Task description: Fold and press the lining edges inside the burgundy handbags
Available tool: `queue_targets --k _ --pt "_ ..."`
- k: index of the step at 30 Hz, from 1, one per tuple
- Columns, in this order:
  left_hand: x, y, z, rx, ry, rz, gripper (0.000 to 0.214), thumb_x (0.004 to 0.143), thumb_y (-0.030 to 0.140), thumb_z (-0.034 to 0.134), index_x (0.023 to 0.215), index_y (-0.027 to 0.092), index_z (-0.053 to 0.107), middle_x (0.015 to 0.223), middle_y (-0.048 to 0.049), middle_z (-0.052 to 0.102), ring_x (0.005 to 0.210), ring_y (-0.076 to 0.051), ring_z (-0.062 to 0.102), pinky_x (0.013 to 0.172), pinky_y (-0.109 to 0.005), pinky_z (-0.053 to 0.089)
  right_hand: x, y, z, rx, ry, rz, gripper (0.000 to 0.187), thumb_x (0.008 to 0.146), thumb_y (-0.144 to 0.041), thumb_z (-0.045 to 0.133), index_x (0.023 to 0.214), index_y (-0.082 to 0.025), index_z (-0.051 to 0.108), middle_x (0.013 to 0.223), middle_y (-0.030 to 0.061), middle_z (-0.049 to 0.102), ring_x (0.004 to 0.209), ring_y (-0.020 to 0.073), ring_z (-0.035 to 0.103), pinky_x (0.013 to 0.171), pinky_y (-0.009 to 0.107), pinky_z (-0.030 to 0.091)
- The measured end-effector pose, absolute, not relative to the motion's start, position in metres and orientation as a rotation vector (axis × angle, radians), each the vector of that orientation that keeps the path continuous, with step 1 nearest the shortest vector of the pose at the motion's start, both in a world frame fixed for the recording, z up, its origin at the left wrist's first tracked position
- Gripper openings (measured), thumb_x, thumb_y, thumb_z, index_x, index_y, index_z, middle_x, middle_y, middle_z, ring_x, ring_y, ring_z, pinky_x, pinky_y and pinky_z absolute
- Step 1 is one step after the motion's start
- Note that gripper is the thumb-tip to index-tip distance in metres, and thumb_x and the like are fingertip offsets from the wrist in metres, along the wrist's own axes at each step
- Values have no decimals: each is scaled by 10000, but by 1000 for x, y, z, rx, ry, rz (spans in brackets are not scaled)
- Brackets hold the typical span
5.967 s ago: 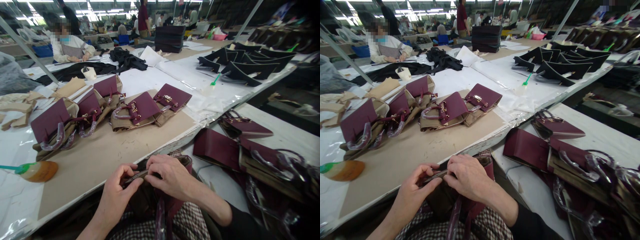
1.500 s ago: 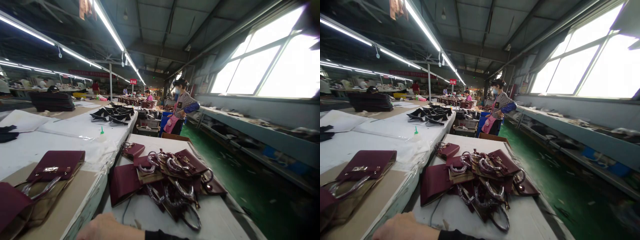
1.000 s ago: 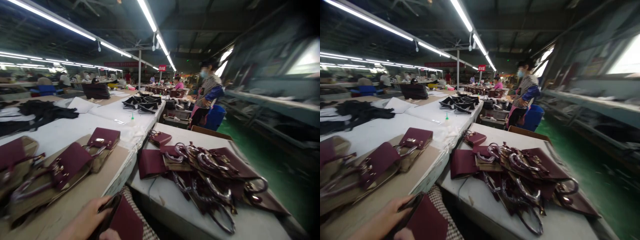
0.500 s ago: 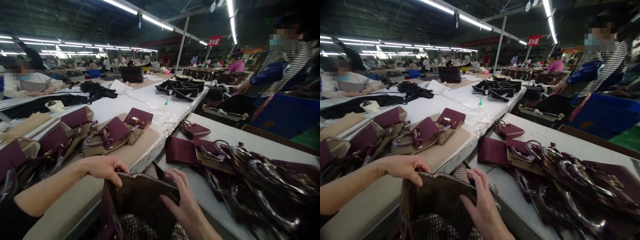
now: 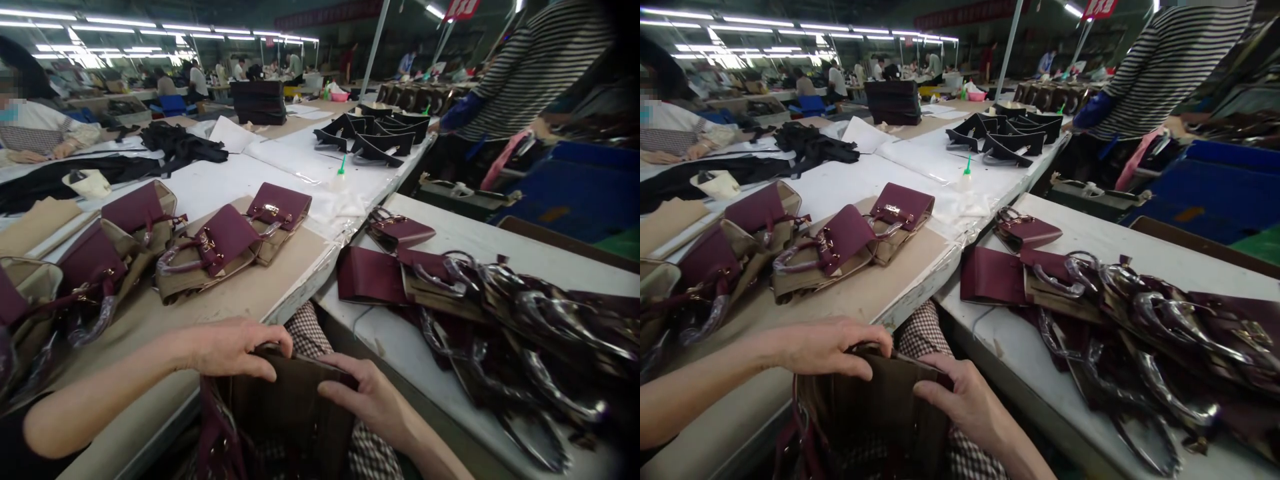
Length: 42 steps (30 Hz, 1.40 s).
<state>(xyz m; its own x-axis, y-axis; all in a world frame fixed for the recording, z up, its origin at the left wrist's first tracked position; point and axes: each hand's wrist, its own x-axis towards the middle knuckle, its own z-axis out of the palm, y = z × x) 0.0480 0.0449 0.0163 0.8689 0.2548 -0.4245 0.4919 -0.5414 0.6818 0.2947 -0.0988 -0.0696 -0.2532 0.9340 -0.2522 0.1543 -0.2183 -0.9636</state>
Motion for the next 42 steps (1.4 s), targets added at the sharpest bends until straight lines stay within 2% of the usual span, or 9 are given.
queue_targets --k 5,8,11,14,18,22,26,36,42 --pt "54 40 2 2173 515 -315 146 953 375 572 1007 256 638 954 8 695 847 -175 620 729 -247 404 294 -104 -72 -1386 -1377 1526 350 917 -416 667 1225 -253 701 981 -5 747 901 199 662 783 262 520" --pt "51 39 -3 2099 583 -272 197 944 377 572 862 209 637 917 3 686 796 -159 599 698 -240 393 294 -103 -74 -1420 -1320 1542 335 927 -425 647 1204 -246 706 930 -10 743 824 170 648 697 228 508" --pt "47 38 -6 2006 670 -216 321 923 366 578 670 169 557 988 -9 683 778 -141 578 674 -236 379 293 -101 -76 -1497 -1320 1512 301 930 -430 637 1159 -253 719 868 -23 735 766 148 627 640 204 481" --pt "45 37 -11 1913 783 -213 365 896 370 585 603 161 522 1004 -3 686 752 -133 563 634 -239 360 291 -99 -75 -1575 -1342 1490 324 952 -482 580 1135 -255 723 837 -20 723 722 143 612 589 202 463" --pt "43 39 -19 1884 970 -190 403 818 412 642 532 162 506 910 -5 707 729 -154 583 612 -252 353 288 -98 -74 -1639 -1339 1487 425 958 -572 513 1146 -251 720 764 -10 699 634 148 597 544 224 456" --pt "44 40 -28 1945 1084 -155 389 765 432 669 508 174 529 820 -12 722 744 -183 609 628 -260 374 286 -100 -75 -1655 -1347 1438 419 952 -576 518 1081 -248 746 806 0 727 698 182 642 655 263 509" --pt "48 39 -29 2015 1121 -119 377 764 442 676 518 181 557 800 -19 730 736 -183 616 640 -264 388 285 -101 -76 -1666 -1336 1398 407 955 -571 523 1091 -266 755 852 -11 749 751 193 662 712 277 511" --pt "46 34 -26 2161 1119 -58 384 768 392 734 535 171 523 798 6 708 669 -139 580 631 -256 352 285 -102 -78 -1621 -1377 1376 408 972 -554 509 1145 -271 747 954 -8 763 850 215 671 755 292 497" --pt "46 33 -25 2208 1180 -89 363 767 457 726 578 186 575 665 13 635 614 -142 530 565 -259 285 285 -104 -79 -1623 -1373 1386 414 970 -553 516 1139 -254 747 960 2 759 857 219 673 757 297 496"
